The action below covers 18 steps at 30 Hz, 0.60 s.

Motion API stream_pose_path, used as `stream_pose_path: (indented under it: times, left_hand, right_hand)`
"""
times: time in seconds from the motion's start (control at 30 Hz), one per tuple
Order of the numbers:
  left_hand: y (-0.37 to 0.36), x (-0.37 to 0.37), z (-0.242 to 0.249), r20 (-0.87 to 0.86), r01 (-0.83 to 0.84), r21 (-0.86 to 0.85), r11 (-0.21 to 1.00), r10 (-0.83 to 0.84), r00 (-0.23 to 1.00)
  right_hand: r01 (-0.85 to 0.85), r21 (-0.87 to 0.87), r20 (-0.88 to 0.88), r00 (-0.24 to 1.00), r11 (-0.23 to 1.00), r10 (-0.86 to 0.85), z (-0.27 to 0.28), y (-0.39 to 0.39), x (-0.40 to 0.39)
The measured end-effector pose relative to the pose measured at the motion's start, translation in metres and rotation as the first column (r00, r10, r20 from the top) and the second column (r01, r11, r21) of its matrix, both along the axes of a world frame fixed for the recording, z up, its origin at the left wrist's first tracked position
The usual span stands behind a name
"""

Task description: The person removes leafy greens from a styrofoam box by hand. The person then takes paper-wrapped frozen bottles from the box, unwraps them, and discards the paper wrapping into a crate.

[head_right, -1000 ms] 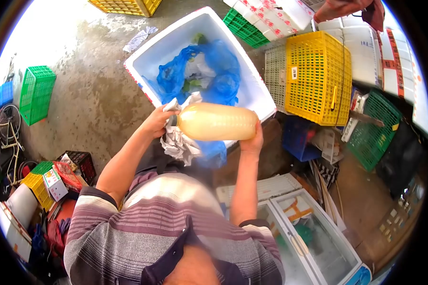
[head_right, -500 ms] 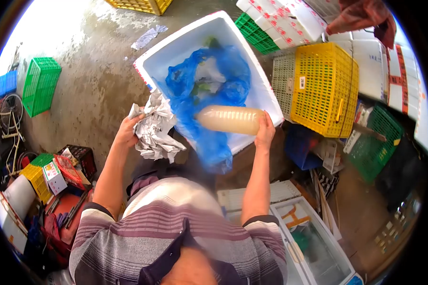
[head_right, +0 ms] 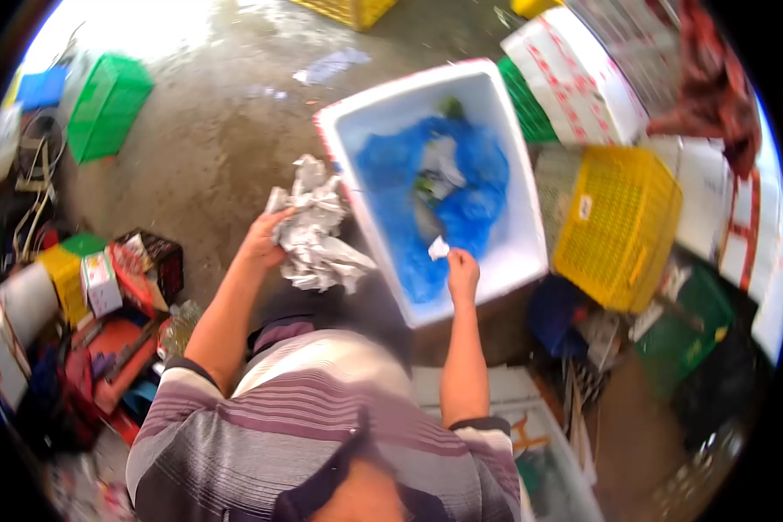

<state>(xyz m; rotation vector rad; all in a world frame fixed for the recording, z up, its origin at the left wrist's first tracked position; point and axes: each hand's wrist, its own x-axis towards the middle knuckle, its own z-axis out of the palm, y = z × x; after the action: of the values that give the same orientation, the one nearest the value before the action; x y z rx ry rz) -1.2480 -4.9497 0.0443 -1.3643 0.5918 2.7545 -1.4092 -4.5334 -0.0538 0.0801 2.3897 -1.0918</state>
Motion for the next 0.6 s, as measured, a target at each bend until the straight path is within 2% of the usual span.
stream_pose_path:
  times: [0.03,0.1,0.2,0.23,0.27,0.3,0.33,0.37,0.4,0.43,0.5,0.6]
  left_hand:
    - [0.002,0.002,0.005,-0.032,-0.031,-0.018,0.999,0.03,0.999]
    - [0.002,0.012,0.011,-0.093,-0.096,-0.047,0.994,0.091,0.992]
    - [0.018,0.027,0.033,-0.17,-0.237,-0.017,0.971,0.231,0.958]
    - [0.023,0.033,0.036,-0.21,-0.286,-0.016,0.958,0.276,0.938]
    - [0.034,0.043,0.031,-0.247,-0.347,-0.017,0.938,0.332,0.91]
    - [0.043,0.058,0.036,-0.184,-0.364,-0.036,0.931,0.351,0.918]
    - [0.056,0.072,0.03,-0.186,-0.426,-0.064,0.903,0.409,0.894]
    - [0.069,0.088,0.045,-0.225,-0.474,-0.049,0.879,0.453,0.863]
    - [0.079,0.103,0.055,-0.178,-0.486,-0.101,0.868,0.464,0.868]
    - [0.086,0.12,0.06,-0.127,-0.48,-0.149,0.864,0.465,0.876]
    - [0.103,0.156,0.03,-0.233,-0.535,-0.125,0.835,0.5,0.834]
    - [0.109,0.204,0.011,-0.192,-0.688,-0.162,0.707,0.662,0.725]
  right_hand:
    - [-0.112,0.013,-0.051,0.992,0.994,0.112,0.003,-0.01,0.006]
    - [-0.123,-0.066,0.096,0.987,0.99,0.129,0.027,-0.043,0.013]
    - [-0.167,-0.327,0.224,0.943,0.93,0.248,0.069,-0.088,0.026]
    - [-0.168,-0.39,0.216,0.939,0.905,0.267,0.074,-0.1,0.034]
    - [-0.273,-0.379,0.146,0.926,0.884,0.348,0.081,-0.105,0.037]
    - [-0.377,-0.374,0.082,0.897,0.848,0.434,0.084,-0.11,0.045]
    - [-0.433,-0.369,0.056,0.873,0.822,0.484,0.078,-0.108,0.05]
    - [-0.441,-0.392,0.075,0.859,0.807,0.506,0.076,-0.106,0.055]
    - [-0.471,-0.38,0.062,0.846,0.796,0.53,0.057,-0.094,0.055]
    - [-0.483,-0.35,0.076,0.839,0.803,0.538,0.046,-0.081,0.056]
    - [-0.49,-0.311,0.124,0.828,0.814,0.546,0.053,-0.063,0.061]
    - [-0.372,-0.292,0.179,0.884,0.881,0.432,0.035,-0.026,0.062]
